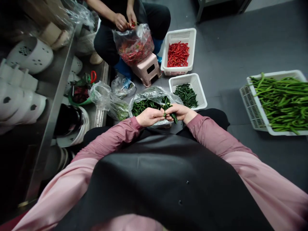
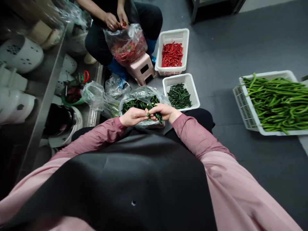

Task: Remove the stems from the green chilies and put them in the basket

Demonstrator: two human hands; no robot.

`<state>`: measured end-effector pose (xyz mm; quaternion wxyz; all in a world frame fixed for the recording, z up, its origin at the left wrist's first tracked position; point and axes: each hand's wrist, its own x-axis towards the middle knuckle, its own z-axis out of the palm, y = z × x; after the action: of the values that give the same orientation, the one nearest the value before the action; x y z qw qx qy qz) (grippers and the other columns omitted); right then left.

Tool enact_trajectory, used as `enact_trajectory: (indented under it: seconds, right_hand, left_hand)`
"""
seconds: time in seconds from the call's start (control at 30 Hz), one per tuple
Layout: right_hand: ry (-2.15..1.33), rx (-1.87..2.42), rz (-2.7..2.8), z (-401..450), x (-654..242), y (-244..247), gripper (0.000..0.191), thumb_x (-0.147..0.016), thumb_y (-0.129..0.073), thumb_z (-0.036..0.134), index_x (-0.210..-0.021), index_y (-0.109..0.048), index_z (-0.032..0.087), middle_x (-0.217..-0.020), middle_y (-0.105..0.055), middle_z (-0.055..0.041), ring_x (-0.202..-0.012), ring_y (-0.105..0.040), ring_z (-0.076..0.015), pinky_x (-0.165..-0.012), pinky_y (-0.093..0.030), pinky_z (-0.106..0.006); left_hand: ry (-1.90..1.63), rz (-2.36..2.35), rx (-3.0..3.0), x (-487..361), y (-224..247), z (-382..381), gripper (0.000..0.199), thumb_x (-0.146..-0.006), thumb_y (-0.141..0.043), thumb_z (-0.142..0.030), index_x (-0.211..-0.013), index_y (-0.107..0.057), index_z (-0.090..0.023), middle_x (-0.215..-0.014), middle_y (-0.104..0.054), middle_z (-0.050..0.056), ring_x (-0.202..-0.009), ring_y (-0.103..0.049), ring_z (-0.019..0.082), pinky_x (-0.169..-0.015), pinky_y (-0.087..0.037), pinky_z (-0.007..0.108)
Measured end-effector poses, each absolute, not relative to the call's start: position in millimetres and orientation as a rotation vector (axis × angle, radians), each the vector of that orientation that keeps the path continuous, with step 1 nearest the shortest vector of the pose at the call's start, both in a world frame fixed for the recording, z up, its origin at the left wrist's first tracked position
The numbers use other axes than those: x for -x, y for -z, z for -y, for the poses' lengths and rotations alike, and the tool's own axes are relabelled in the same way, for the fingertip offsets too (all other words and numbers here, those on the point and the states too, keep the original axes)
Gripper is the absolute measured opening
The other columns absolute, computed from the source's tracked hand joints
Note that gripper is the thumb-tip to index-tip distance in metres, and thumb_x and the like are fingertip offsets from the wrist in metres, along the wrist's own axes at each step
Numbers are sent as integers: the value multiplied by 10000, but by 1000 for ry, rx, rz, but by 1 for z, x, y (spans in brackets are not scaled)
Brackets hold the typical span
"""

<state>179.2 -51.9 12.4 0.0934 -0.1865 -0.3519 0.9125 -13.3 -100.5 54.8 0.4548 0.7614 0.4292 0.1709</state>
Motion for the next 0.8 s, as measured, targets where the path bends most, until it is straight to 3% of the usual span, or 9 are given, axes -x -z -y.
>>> enact_trajectory:
  seconds: [0.1,0.2,0.27,0.4,0.53,0.6,0.67,0.73,0.8]
  right_hand:
    - [-2749,519,1172,60,-178,-7,218,-624,-696,224,-742,-534,139,-511,-548,26,-444,-487,-90,-415,-398,-192]
    - [-2734,700,1221,69,-167,-1,162,-609,-675,187,-662,-528,144,-494,-540,24,-434,-484,-91,-414,-409,-199]
    - [-2610,843,1208,71,-162,-2,145,-591,-668,151,-627,-527,141,-527,-552,18,-472,-506,-91,-449,-437,-202]
    - [-2153,917,1178,49,-186,-20,156,-645,-682,178,-765,-588,143,-625,-570,14,-572,-539,-97,-562,-483,-218]
    - [-1775,1246,971,-4,-242,-23,90,-775,-602,232,-802,-567,154,-634,-542,-14,-576,-543,-122,-592,-510,-290]
    - [-1640,1410,840,-34,-265,-10,53,-790,-573,181,-761,-548,145,-639,-542,-35,-589,-560,-138,-600,-520,-328]
    - [-1579,1537,711,-59,-278,8,75,-809,-525,123,-736,-533,137,-629,-535,-45,-594,-571,-148,-586,-521,-350]
    - [-1559,1644,667,-77,-285,24,87,-837,-504,124,-757,-537,128,-644,-545,-57,-621,-588,-165,-583,-523,-381]
    - [-1487,1737,750,-86,-286,32,88,-860,-523,180,-808,-556,117,-690,-568,-76,-670,-605,-187,-597,-527,-412]
  left_hand:
    - [-175,-979,-2010,14,-67,102,298,-787,-598,-472,-708,-670,-194,-662,-621,42,-686,-603,128,-649,-429,192]
    - [-3,-853,-2074,5,-74,106,161,-781,-619,-357,-877,-717,-272,-792,-675,23,-795,-635,139,-699,-438,184]
    - [19,-823,-2127,-2,-76,107,235,-774,-620,-277,-986,-715,-318,-866,-692,2,-824,-639,144,-725,-440,192]
    - [-256,-1050,-2097,-6,-57,91,295,-848,-526,-227,-1099,-681,-230,-882,-691,26,-755,-629,131,-722,-456,223]
    - [-383,-1407,-1910,-5,-17,62,472,-885,-483,-220,-1351,-475,-147,-845,-676,49,-657,-606,117,-684,-485,244]
    - [-317,-1503,-1971,-4,-1,55,517,-826,-584,-223,-1330,-501,-146,-999,-665,87,-759,-626,140,-774,-492,271]
    - [-250,-1564,-2072,-1,6,56,366,-804,-608,-236,-1160,-641,-159,-1110,-637,101,-888,-626,172,-866,-473,286]
    - [-203,-1635,-2112,7,9,66,237,-843,-543,-258,-984,-712,-171,-1077,-653,91,-936,-623,187,-886,-464,287]
    - [-105,-1701,-2073,18,12,78,252,-859,-495,-258,-918,-726,-177,-983,-686,79,-918,-634,191,-863,-472,281]
